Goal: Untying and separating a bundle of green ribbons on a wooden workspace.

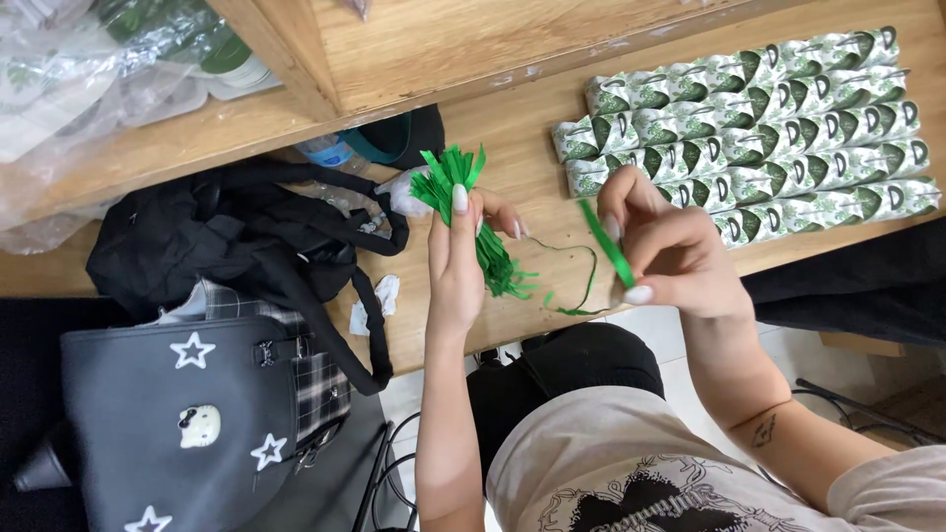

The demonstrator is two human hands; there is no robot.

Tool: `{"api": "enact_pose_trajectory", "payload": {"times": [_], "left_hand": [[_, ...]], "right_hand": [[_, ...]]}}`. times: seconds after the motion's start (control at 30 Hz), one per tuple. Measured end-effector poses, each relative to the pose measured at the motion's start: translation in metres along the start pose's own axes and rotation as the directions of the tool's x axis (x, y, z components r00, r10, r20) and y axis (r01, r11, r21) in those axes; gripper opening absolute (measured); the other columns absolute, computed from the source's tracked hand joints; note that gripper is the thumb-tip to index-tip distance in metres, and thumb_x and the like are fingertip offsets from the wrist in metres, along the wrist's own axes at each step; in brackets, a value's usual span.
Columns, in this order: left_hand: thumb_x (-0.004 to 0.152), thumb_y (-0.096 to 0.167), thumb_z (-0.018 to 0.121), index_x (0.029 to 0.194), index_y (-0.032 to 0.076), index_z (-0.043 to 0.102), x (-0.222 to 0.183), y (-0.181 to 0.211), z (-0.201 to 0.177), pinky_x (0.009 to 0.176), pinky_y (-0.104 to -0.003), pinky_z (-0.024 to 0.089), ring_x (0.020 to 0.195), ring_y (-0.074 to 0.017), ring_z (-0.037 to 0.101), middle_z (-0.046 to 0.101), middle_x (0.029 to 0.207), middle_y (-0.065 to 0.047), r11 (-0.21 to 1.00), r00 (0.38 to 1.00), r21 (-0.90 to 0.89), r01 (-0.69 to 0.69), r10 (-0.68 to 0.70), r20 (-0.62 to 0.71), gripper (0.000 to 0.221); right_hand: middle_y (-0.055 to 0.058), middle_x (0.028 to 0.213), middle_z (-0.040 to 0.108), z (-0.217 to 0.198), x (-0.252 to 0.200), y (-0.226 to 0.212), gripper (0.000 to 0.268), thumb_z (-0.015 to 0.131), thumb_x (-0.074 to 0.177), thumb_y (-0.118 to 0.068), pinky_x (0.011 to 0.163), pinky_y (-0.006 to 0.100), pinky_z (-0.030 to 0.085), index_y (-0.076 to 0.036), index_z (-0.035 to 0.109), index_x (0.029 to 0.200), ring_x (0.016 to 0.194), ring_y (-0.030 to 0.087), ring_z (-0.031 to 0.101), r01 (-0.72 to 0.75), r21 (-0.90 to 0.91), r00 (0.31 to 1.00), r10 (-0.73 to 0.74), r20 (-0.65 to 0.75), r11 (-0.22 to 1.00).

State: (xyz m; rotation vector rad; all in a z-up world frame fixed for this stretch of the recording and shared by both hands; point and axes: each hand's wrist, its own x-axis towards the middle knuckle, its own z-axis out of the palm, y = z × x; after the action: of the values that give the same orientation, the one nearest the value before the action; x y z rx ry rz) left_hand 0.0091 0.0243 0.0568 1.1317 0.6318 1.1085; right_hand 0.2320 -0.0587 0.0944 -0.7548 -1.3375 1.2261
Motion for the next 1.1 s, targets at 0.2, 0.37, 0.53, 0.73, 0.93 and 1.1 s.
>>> {"api": "enact_pose_trajectory", "payload": {"times": [0.2, 0.37, 0.53, 0.73, 0.93, 1.1], "left_hand": [[0.111, 0.04, 0.036, 0.104, 0.006, 0.055, -0.016, -0.01, 0.017, 0.073, -0.029, 0.054, 0.078, -0.0122, 0.061, 0.054, 0.086, -0.002, 0.982, 0.985, -0.115, 0.153, -0.16, -0.061, 0.04], [0.114, 0.039, 0.038, 0.099, 0.007, 0.051, -0.032, -0.016, 0.024, 0.057, -0.024, 0.034, 0.066, -0.0065, 0.043, 0.047, 0.079, 0.002, 0.964, 0.969, -0.125, 0.236, -0.243, -0.039, 0.038], [0.115, 0.033, 0.04, 0.107, 0.007, 0.051, -0.045, -0.032, 0.021, 0.056, -0.024, 0.026, 0.064, -0.0039, 0.032, 0.04, 0.077, 0.005, 0.91, 0.942, -0.259, 0.324, -0.335, 0.003, 0.029], [0.114, 0.03, 0.035, 0.114, 0.007, 0.048, -0.056, -0.029, 0.014, 0.055, -0.024, 0.025, 0.062, -0.0044, 0.031, 0.038, 0.075, 0.005, 0.925, 0.95, -0.224, 0.308, -0.313, 0.016, 0.026], [0.118, 0.029, 0.036, 0.104, 0.006, 0.046, -0.066, -0.024, 0.003, 0.057, -0.024, 0.025, 0.065, -0.0053, 0.031, 0.039, 0.079, 0.003, 0.931, 0.948, -0.188, 0.313, -0.318, 0.002, 0.029], [0.112, 0.038, 0.032, 0.102, 0.006, 0.053, -0.059, 0.001, -0.008, 0.064, -0.029, 0.052, 0.069, -0.0129, 0.061, 0.061, 0.08, -0.006, 0.957, 0.959, -0.203, 0.207, -0.24, -0.154, 0.039]], "right_hand": [[0.007, 0.122, 0.05, 0.023, 0.025, 0.033, 0.015, 0.086, 0.081, -0.012, 0.108, 0.034, 0.033, -0.007, 0.077, 0.092, 0.12, 0.02, 0.044, 0.041, -0.134, 0.998, -0.046, -0.039, 0.99], [0.005, 0.122, 0.048, 0.025, 0.025, 0.056, 0.014, 0.085, 0.083, -0.007, 0.107, 0.034, 0.034, -0.006, 0.077, 0.095, 0.119, 0.018, 0.044, -0.009, -0.128, 0.998, 0.0, -0.065, 0.992], [0.004, 0.121, 0.051, 0.026, 0.024, 0.068, 0.013, 0.083, 0.085, -0.006, 0.101, 0.033, 0.038, -0.005, 0.077, 0.097, 0.114, 0.016, 0.046, -0.107, -0.059, 0.991, 0.101, -0.091, 0.993], [0.003, 0.123, 0.052, 0.034, 0.034, 0.073, 0.01, 0.081, 0.089, -0.005, 0.111, 0.033, 0.038, -0.004, 0.076, 0.097, 0.12, 0.016, 0.049, -0.126, -0.062, 0.988, 0.119, -0.101, 0.99], [0.005, 0.12, 0.053, 0.047, 0.045, 0.075, 0.008, 0.08, 0.091, -0.003, 0.105, 0.031, 0.042, -0.003, 0.076, 0.097, 0.118, 0.016, 0.051, -0.168, 0.025, 0.98, 0.17, -0.106, 0.985], [0.006, 0.126, 0.054, 0.052, 0.043, 0.063, 0.011, 0.083, 0.086, -0.004, 0.105, 0.032, 0.037, -0.005, 0.077, 0.095, 0.122, 0.016, 0.049, -0.07, -0.026, 0.997, 0.071, 0.031, 0.997]]}}
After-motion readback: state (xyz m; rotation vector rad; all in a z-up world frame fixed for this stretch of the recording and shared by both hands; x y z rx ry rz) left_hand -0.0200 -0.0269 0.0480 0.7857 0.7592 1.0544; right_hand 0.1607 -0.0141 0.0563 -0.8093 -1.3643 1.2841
